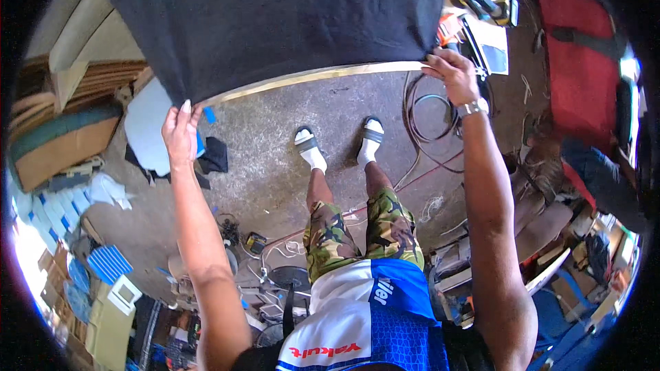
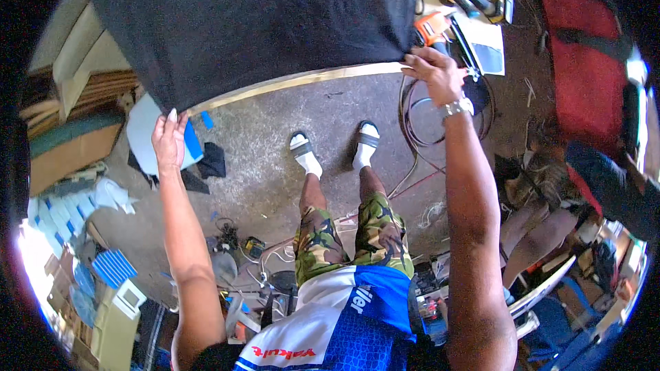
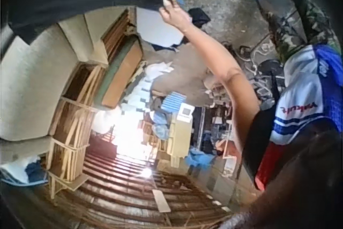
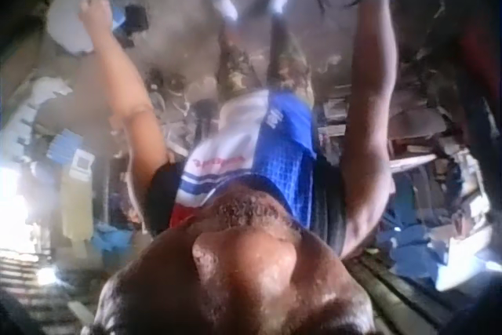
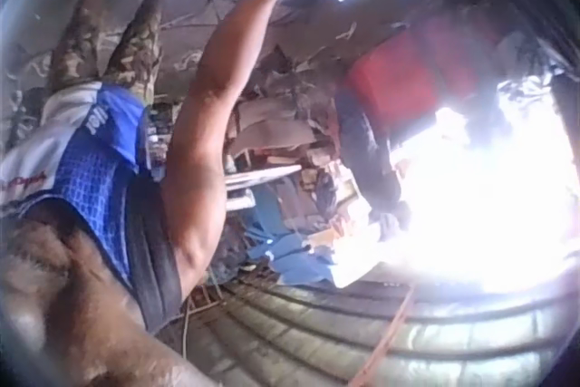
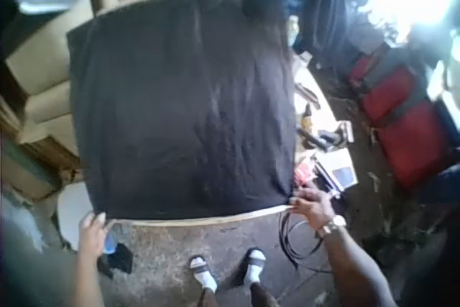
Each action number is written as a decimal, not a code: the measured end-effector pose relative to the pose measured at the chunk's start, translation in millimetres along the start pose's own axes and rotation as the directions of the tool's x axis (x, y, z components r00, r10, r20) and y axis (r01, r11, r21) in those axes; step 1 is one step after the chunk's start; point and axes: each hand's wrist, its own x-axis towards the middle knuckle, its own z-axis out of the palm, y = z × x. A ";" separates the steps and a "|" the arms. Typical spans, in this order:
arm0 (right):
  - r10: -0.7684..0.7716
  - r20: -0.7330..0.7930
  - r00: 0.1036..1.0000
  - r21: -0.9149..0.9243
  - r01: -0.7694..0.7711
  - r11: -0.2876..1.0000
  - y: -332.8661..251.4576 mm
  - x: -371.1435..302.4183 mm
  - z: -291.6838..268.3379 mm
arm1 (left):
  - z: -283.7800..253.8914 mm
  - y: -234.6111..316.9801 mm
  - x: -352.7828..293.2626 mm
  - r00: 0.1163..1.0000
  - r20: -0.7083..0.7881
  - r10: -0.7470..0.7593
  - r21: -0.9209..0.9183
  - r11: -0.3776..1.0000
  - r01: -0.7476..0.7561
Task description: The person staples beige fabric onto a sofa armrest using a pneumatic staple gun. They then place a black fabric piece over the armrest, smooth it, and secure it with the staple gun. The person also uses scissors to trim the black fabric and continues stapling it to the wooden frame.
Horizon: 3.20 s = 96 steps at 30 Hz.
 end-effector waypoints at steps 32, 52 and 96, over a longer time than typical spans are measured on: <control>0.089 -0.265 0.960 0.438 0.038 0.898 60.9 -42.0 42.0 | 320.9 -88.9 -1.2 0.073 0.954 -0.291 -0.128 -0.616 -0.778; 0.220 -0.247 0.944 0.661 -0.002 0.750 48.9 -24.3 85.0 | 399.9 -29.8 3.7 -0.183 0.976 -0.114 -0.210 -0.299 -0.931; -0.379 -0.455 0.805 -0.427 0.177 0.887 38.2 -23.6 41.4 | 370.9 -61.5 8.8 -0.079 0.921 -0.381 -0.272 -0.484 -0.832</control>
